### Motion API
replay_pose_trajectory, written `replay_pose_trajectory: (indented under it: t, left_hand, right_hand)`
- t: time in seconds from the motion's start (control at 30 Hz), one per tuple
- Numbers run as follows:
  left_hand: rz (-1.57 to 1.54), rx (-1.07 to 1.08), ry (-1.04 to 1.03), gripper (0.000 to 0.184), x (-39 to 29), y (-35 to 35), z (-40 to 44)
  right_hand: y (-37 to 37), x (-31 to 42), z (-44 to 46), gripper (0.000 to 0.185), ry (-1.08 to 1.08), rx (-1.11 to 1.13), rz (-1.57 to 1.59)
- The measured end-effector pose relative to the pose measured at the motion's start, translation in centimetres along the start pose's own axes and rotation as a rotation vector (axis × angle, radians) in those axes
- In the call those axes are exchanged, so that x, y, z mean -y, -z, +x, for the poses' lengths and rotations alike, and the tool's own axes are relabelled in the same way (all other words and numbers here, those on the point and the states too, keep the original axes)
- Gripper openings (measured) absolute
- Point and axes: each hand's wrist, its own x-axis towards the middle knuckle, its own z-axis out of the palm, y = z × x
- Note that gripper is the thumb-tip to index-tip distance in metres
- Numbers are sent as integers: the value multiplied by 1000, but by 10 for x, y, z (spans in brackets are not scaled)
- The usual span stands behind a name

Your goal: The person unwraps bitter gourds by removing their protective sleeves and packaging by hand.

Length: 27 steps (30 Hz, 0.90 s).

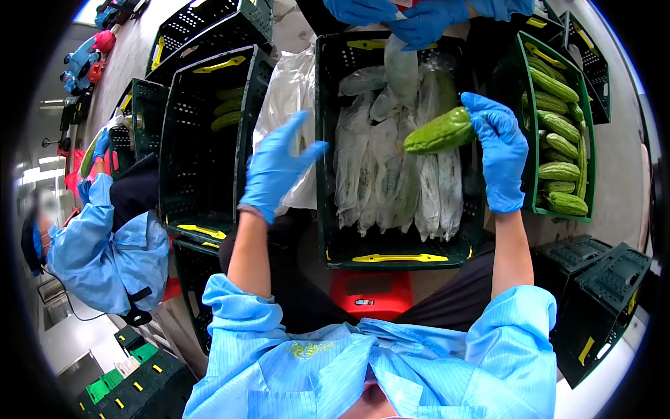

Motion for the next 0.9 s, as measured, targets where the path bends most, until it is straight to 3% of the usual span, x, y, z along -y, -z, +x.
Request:
replay_pose_trajectory:
  t: [0.1,0.23,0.3,0.33,0.37,0.43,0.53,0.6,0.7,0.73,0.9]
  left_hand:
    - [-219,239,-233,74,-55,-32,1]
    - [-403,344,-308,101,-95,-84,-9]
    - [-630,445,-238,108,-107,-108,-18]
    - [-838,683,-11,107,-123,-95,-21]
    - [-1254,775,81,97,-132,-108,-23]
    - [-1239,1042,246,75,-134,-116,-20]
    - [-1307,1254,525,66,-141,-134,-28]
    - [-1493,1268,628,68,-149,-136,-38]
    - [-1584,1267,723,73,-157,-133,-37]
    - [-1589,1281,755,73,-155,-133,-35]
    - [-1599,1312,789,72,-148,-150,-34]
  right_hand:
    - [-2,12,-7,10,75,59,70]
    - [5,28,-15,13,-173,-35,199]
    - [9,28,-18,18,-325,-97,379]
    - [10,27,-17,20,-386,-131,419]
    - [10,28,-16,20,-454,-153,439]
    - [14,21,-12,19,-536,-181,321]
    - [28,3,-10,20,-670,-47,133]
    - [35,-15,-12,31,-765,14,2]
    - [49,-29,-19,46,-660,161,-653]
    - [51,-26,-21,59,-621,199,-767]
    - [62,-39,-28,54,-586,318,-1004]
